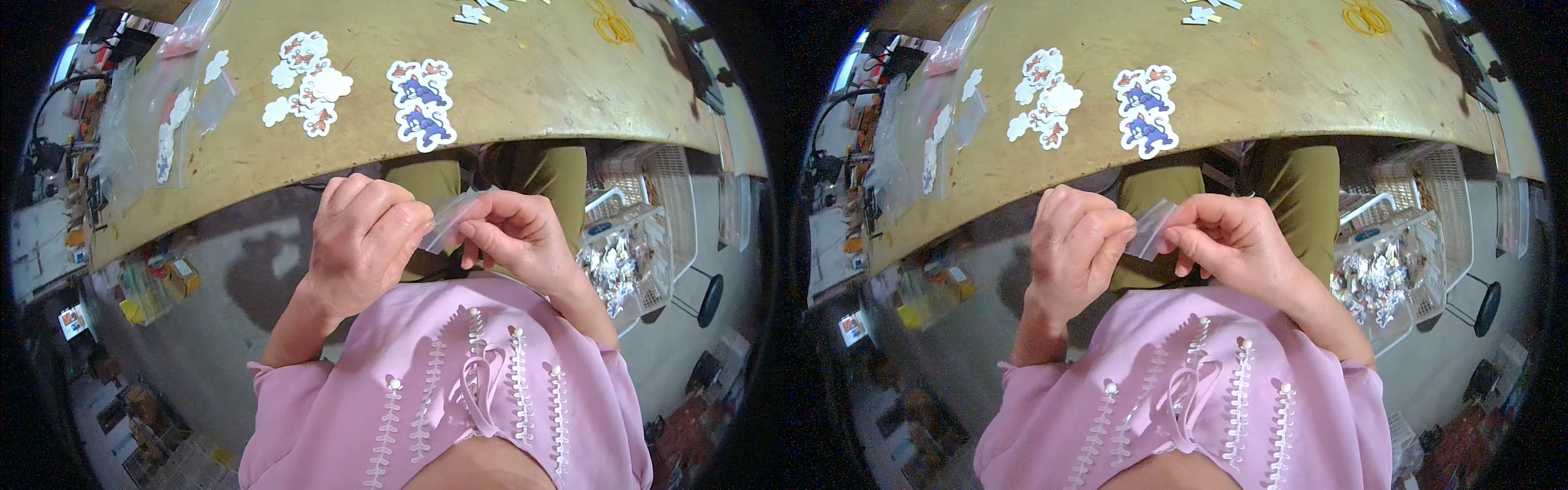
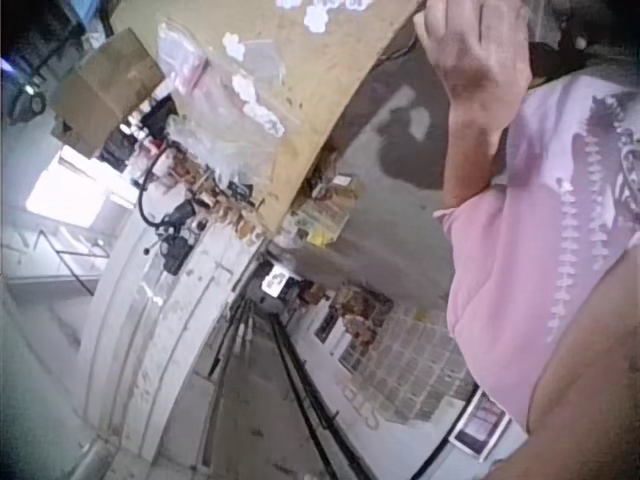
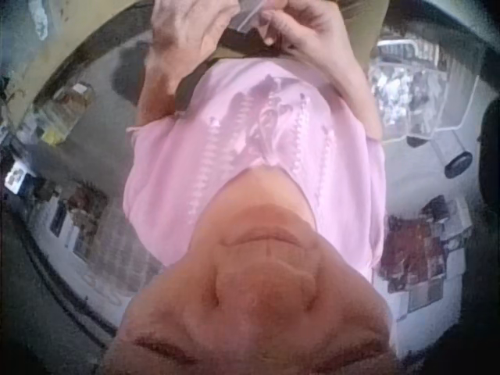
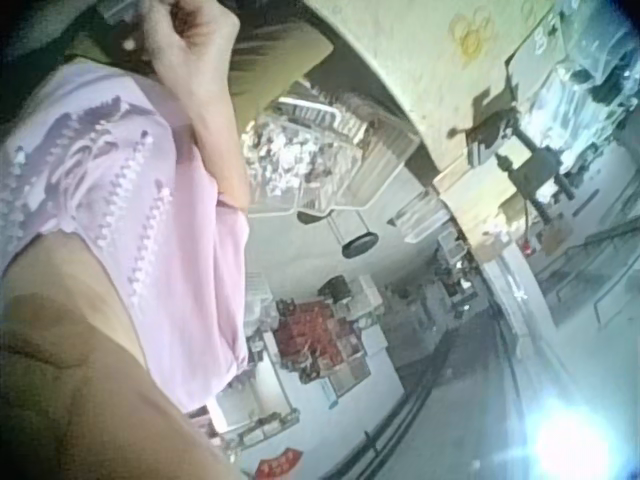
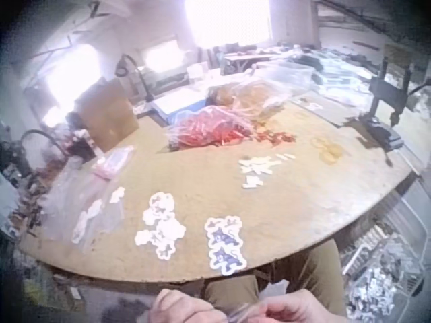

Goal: The person repeatedly picks up small paper cutouts and places them into small clear plastic bags. They also handle small rectangular pieces and rubber bands, placing them into the bags. The person works at a table with various craft supplies visible.

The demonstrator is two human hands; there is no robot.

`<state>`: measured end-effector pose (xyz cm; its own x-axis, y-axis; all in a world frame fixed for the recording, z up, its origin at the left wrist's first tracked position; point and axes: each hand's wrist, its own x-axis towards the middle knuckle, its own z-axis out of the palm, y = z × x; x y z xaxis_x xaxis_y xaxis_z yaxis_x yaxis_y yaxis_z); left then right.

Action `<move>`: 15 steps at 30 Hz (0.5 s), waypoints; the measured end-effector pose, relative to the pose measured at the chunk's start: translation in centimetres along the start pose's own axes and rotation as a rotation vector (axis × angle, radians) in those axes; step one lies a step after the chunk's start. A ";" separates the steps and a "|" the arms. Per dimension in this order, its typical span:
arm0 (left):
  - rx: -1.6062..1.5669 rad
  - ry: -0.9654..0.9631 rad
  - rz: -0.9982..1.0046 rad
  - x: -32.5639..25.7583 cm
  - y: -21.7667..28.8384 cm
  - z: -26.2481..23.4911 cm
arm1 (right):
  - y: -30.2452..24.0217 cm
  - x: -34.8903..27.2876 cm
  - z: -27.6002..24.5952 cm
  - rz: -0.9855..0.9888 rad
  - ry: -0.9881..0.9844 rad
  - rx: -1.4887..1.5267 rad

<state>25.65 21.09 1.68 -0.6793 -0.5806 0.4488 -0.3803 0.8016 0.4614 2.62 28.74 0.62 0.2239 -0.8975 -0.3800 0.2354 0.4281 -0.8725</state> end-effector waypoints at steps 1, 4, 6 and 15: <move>-0.023 -0.015 0.000 0.0 -0.1 0.2 | 0.1 -0.2 -0.1 0.017 -0.008 0.020; -0.130 0.005 -0.037 -0.3 -0.4 1.4 | 0.8 -0.7 -0.4 0.022 -0.022 0.066; -0.256 0.104 -0.110 -0.6 -0.3 3.0 | 1.7 -0.8 -0.5 -0.038 -0.013 0.075; -0.340 0.060 -0.282 -0.2 1.9 5.0 | 3.4 0.2 0.2 -0.220 0.239 0.013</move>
<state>21.93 23.44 -1.35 -0.5375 -0.7850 0.3081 -0.3105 0.5239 0.7932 3.62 30.04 -2.39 -0.0617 -0.9674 -0.2457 0.2662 0.2213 -0.9382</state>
